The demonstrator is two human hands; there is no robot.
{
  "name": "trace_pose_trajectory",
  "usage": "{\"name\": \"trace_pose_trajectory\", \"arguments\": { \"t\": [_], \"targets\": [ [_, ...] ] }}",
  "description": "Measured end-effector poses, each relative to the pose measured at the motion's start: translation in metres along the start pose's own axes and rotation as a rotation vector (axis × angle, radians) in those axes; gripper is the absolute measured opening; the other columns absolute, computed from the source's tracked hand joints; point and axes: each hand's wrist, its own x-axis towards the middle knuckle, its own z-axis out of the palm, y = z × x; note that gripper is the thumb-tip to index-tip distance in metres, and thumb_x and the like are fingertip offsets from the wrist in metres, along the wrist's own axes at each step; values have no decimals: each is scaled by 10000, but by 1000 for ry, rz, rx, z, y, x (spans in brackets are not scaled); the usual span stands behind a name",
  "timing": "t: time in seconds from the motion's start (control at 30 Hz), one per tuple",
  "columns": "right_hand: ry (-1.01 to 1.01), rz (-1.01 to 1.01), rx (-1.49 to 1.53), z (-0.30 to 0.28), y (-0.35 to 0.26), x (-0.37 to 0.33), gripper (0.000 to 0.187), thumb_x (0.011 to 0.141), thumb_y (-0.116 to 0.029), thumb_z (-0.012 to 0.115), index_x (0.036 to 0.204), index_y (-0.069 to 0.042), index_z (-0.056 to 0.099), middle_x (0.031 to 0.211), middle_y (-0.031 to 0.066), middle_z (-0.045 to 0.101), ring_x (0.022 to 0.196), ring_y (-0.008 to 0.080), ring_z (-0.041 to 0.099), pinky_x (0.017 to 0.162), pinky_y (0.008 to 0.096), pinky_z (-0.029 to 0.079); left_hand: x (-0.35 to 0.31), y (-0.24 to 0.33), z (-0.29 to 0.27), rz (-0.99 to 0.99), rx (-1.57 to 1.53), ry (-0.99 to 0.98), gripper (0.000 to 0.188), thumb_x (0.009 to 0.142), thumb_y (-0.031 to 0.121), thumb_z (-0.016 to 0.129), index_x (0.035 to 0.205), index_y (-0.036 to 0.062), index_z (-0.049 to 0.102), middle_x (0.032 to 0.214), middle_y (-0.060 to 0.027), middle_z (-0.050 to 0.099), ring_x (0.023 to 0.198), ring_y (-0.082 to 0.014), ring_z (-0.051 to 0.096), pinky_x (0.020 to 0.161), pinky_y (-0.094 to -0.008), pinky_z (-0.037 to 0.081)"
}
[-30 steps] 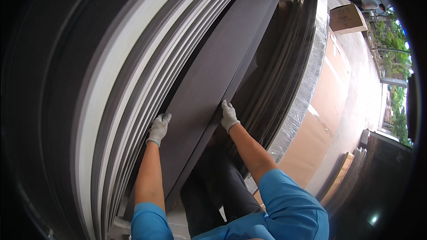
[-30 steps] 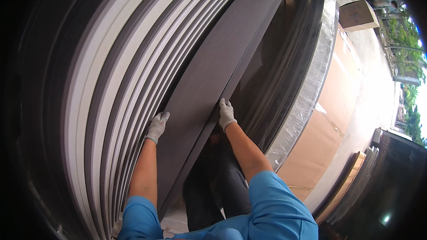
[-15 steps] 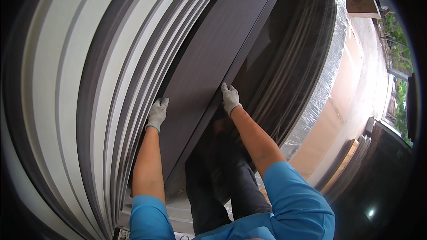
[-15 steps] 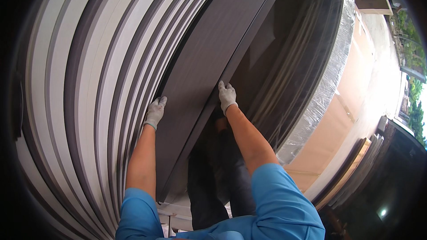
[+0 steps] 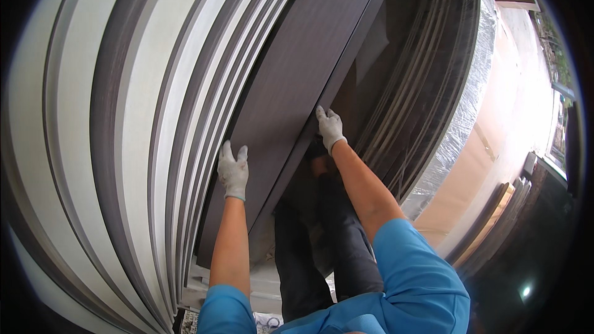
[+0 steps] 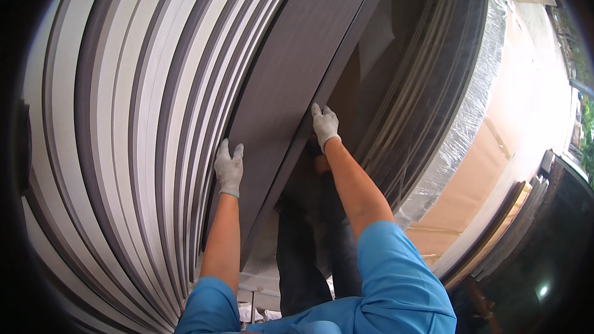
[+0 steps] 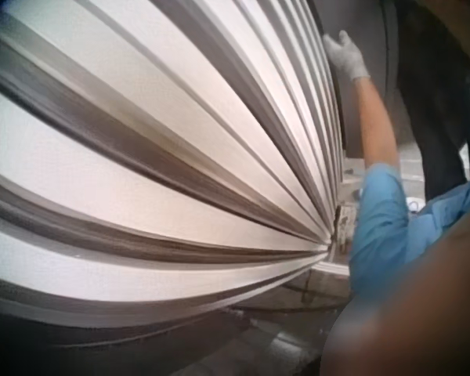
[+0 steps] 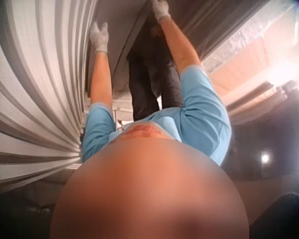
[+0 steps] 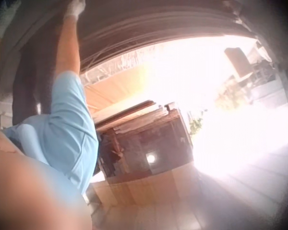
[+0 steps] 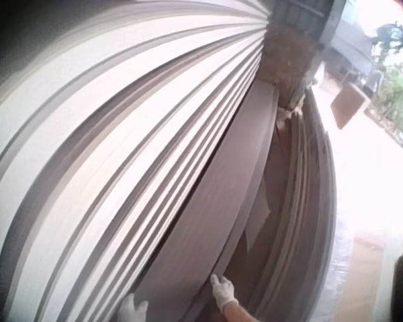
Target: The person installs black rubber seal strips onto the edges of large rectangular panels using a blue-handled tool. They repeatedly pick up panels, press the seal into the groove, and stack the finished panels. The process is repeated for multiple panels in a workshop setting.
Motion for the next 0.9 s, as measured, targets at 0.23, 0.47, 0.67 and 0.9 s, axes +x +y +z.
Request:
{"name": "trace_pose_trajectory", "arguments": {
  "t": [0.23,0.47,0.67,0.9],
  "targets": [
    [42,-126,-327,3,1,-3,530,1000,-473,499,1093,27,646,1119,271,667,1124,440,602,970,482,471,-7,-37,-9,-90,227,-170,627,921,342,670,1397,-18,477,1309,-270,579,1204,-414,577,1017,-465,477],
    [23,-128,-336,10,3,-14,467,999,-438,508,1043,9,633,1072,264,678,1077,439,623,935,501,486,-44,-32,-2,-48,344,-261,591,918,372,661,1333,-33,548,1241,-265,627,1162,-420,601,989,-452,485],
    [-63,-111,-352,5,-1,-21,434,995,-378,523,1148,20,601,1114,281,667,1102,446,617,960,494,485,-105,-22,20,-51,58,-495,552,909,442,650,1253,11,643,1262,-219,642,1171,-380,609,1001,-438,477],
    [-154,-208,-387,-85,-29,-40,621,953,-462,561,1396,-28,528,1369,228,572,1301,369,523,1085,417,426,-130,79,-95,356,17,-325,466,917,391,673,1210,28,667,1225,-180,665,1191,-360,597,988,-439,488]
  ]
}}
